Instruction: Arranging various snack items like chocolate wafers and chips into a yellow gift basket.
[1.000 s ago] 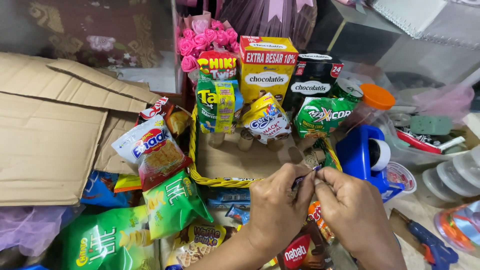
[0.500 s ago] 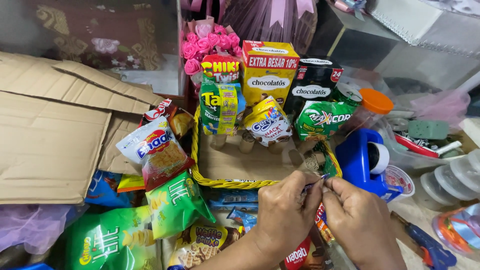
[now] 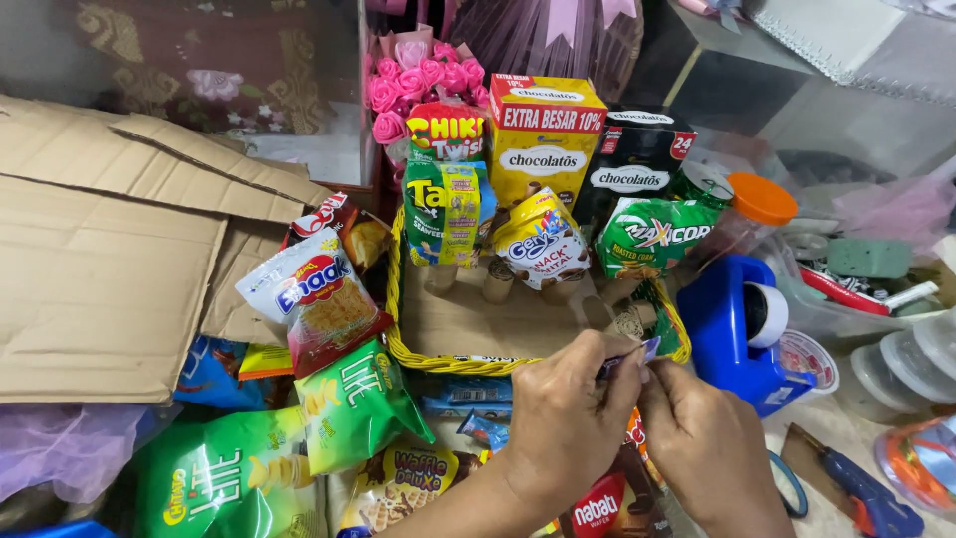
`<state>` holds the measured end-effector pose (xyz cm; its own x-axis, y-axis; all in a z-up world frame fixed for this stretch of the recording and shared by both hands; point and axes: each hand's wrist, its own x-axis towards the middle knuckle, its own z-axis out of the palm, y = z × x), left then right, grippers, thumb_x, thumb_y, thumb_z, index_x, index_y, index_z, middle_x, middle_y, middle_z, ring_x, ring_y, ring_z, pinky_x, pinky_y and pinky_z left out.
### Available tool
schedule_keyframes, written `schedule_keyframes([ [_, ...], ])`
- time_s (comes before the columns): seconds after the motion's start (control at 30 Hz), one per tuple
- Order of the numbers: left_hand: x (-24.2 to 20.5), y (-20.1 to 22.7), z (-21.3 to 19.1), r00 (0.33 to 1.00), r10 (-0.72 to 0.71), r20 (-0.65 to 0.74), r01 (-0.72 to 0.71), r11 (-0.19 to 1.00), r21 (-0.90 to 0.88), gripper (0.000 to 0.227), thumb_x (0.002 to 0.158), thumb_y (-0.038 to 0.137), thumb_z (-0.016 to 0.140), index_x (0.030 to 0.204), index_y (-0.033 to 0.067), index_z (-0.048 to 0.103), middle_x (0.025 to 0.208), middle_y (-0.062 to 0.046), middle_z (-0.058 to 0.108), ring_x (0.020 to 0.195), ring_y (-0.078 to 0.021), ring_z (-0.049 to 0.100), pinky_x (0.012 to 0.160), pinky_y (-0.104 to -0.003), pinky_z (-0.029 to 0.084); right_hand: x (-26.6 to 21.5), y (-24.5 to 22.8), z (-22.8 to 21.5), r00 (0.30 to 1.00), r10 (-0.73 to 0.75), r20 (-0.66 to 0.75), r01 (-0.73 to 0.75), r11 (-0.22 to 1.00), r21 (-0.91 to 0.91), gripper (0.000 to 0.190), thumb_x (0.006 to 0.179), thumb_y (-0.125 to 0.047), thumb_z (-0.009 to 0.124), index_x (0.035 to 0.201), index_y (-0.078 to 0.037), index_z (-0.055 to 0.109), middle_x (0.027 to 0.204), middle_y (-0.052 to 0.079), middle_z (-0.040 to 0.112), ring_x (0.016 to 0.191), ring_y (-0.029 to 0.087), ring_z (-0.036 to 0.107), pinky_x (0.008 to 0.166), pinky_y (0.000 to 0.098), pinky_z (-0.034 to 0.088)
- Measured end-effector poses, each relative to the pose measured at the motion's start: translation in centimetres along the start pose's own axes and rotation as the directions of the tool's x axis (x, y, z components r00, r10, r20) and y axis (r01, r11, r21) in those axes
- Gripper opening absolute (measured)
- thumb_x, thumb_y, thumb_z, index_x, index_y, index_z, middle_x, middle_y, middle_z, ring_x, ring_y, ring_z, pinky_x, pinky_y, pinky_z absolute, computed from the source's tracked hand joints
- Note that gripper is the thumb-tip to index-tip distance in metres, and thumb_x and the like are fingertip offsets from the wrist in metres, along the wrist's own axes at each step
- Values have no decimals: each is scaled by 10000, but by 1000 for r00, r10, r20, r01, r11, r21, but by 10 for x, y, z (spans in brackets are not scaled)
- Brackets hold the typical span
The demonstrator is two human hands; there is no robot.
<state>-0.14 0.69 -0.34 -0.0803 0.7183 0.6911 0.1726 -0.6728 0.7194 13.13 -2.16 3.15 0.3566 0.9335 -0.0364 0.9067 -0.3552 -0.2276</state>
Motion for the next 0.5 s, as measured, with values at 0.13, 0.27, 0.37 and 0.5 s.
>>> schedule_keyframes([
  [0.13, 9, 7, -5, 977, -210, 18, 211, 969, -128, 50, 909, 145, 704, 922, 104, 729, 836, -20, 791, 661, -134, 735, 609, -275, 578, 0, -9, 7, 999, -37, 24, 36, 997, 66, 450, 1014, -506, 292, 1220, -218, 570, 1033, 173, 749, 943, 520, 681, 751, 603, 480],
  [0.27, 18, 15, -12, 947, -302, 107, 319, 925, -206, 103, 912, 175, 698, 933, 85, 745, 807, -39, 789, 632, -93, 696, 566, -256, 559, 17, 16, 49, 973, -180, -142, 201, 967, 153, 518, 1012, -435, 319, 1381, -125, 509, 982, 182, 760, 896, 454, 694, 687, 577, 498],
  [0.37, 18, 14, -10, 873, -457, 171, 476, 874, -98, 227, 811, 353, 803, 938, 175, 744, 769, 14, 775, 631, -86, 679, 612, -258, 571, 19, 18, 55, 962, -190, -196, 229, 953, 200, 449, 1044, -387, 292, 1056, -60, 599, 849, 202, 730, 807, 442, 677, 689, 539, 480],
  [0.5, 21, 20, -16, 922, -356, 152, 386, 881, -276, 79, 867, 171, 795, 894, 116, 745, 889, -9, 815, 766, -75, 744, 671, -231, 599, 10, 7, 43, 961, -202, -191, 265, 869, 417, 460, 1016, -394, 327, 1192, -74, 607, 979, 195, 759, 863, 382, 721, 672, 486, 508],
])
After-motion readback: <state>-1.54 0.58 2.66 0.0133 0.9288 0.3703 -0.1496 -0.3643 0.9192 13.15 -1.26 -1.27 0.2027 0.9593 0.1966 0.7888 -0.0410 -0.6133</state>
